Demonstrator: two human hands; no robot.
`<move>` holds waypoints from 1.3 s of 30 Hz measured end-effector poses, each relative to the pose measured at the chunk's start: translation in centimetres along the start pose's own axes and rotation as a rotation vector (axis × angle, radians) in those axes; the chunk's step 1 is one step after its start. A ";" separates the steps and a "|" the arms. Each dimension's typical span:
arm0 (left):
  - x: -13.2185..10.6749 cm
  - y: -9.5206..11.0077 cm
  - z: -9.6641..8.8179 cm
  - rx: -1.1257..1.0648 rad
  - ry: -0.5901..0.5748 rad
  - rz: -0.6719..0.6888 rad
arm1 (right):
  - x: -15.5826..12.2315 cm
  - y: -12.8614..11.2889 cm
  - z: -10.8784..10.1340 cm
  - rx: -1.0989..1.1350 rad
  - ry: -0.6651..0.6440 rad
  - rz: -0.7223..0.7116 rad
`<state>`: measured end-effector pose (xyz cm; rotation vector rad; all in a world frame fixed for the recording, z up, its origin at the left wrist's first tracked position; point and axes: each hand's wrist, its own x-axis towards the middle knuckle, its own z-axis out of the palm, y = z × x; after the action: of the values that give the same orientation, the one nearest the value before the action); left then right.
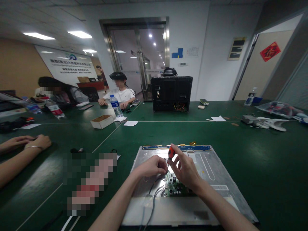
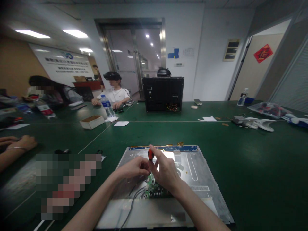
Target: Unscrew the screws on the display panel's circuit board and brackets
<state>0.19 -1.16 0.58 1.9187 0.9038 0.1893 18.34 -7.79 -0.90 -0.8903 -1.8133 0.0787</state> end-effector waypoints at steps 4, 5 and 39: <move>-0.1 0.2 0.0 -0.007 -0.007 0.000 | 0.0 -0.1 0.0 0.016 -0.014 0.003; -0.2 0.2 0.0 -0.011 -0.009 -0.004 | 0.1 -0.1 0.0 0.022 -0.010 0.000; 0.0 -0.4 0.0 0.002 0.004 0.005 | 0.6 -0.4 -0.4 0.047 0.100 0.003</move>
<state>-0.01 -1.06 0.22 1.9232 0.9022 0.1953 18.32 -7.89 -0.11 -0.8491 -1.7109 0.0769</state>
